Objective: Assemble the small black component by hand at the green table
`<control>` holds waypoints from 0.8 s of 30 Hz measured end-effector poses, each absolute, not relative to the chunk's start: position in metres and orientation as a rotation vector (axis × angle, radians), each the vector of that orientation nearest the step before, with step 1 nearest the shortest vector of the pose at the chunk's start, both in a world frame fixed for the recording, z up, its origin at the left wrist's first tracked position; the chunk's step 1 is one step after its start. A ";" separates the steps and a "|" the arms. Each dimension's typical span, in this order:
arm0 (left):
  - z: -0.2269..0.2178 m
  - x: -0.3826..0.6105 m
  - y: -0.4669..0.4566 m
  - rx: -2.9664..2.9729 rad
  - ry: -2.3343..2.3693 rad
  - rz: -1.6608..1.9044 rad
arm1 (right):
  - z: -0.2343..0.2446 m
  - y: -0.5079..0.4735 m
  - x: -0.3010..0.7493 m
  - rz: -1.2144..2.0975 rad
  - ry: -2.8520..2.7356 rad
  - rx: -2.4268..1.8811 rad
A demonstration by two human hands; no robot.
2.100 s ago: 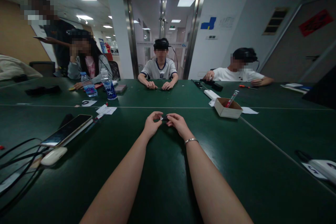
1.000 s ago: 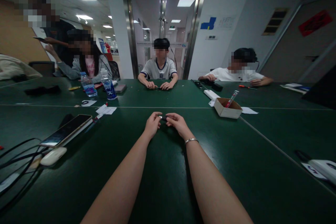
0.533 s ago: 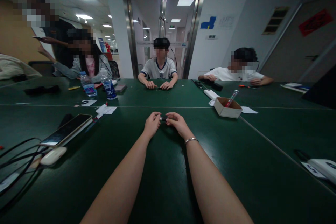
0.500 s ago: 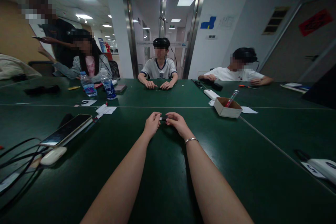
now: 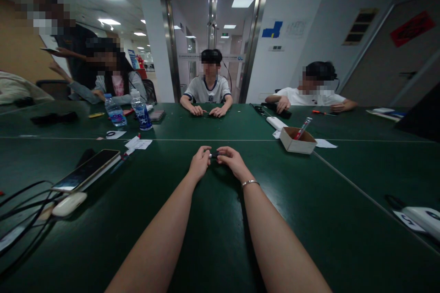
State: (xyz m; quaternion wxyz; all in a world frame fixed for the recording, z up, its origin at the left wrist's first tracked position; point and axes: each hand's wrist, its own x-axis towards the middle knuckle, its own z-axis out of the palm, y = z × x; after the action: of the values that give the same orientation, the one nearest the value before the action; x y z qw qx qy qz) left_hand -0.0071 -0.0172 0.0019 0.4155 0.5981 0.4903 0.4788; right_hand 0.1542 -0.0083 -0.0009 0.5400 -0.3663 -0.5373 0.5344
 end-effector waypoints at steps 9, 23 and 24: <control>-0.001 -0.008 -0.016 1.528 1.250 1.241 | 0.000 -0.009 0.154 1.270 -1.268 -0.866; -0.002 -0.008 -0.014 1.530 1.227 1.234 | 0.000 -0.009 0.154 1.265 -1.278 -0.869; -0.002 -0.008 -0.015 1.527 1.230 1.229 | 0.000 -0.009 0.154 1.266 -1.276 -0.866</control>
State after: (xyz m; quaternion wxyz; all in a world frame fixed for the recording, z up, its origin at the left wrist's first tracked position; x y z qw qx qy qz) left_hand -0.0080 -0.0148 -0.0019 0.4020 0.6043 0.4868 0.4861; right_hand 0.1540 -0.0087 0.0002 0.5422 -0.3648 -0.5375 0.5329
